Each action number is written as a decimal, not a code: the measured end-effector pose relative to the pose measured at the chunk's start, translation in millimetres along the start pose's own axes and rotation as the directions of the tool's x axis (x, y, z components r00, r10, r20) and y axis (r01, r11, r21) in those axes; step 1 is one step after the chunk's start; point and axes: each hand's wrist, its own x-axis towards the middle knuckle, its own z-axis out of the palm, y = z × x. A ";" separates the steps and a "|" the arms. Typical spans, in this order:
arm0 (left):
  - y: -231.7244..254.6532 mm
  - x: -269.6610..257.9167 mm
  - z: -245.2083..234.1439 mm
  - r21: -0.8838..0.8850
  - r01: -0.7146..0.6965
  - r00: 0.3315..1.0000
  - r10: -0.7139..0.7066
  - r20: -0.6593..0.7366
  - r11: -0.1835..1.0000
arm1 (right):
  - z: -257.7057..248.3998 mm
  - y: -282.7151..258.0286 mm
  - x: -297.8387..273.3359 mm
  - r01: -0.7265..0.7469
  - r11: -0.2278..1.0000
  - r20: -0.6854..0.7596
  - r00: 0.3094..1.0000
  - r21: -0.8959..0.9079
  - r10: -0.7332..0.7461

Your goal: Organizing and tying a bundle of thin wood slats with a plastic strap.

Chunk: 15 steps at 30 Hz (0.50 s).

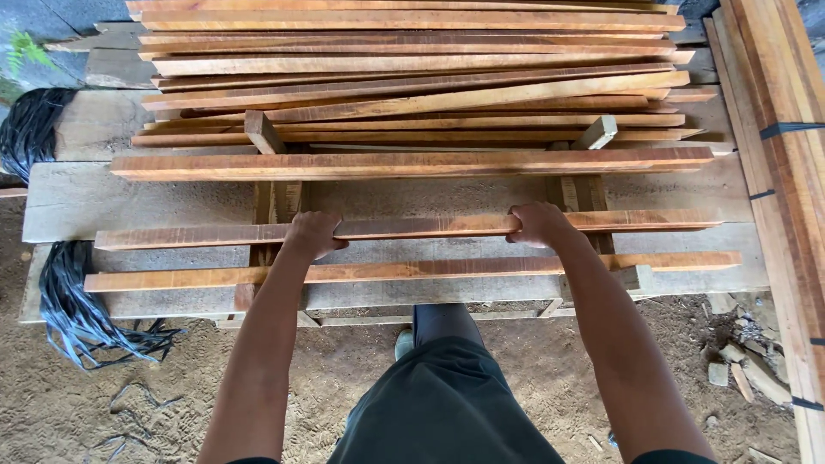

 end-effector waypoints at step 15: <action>39.0 -76.3 -46.5 -0.215 0.062 0.996 -0.045 0.082 0.975 | -42.4 -43.5 -70.5 -0.055 0.982 0.125 0.992 0.181 0.032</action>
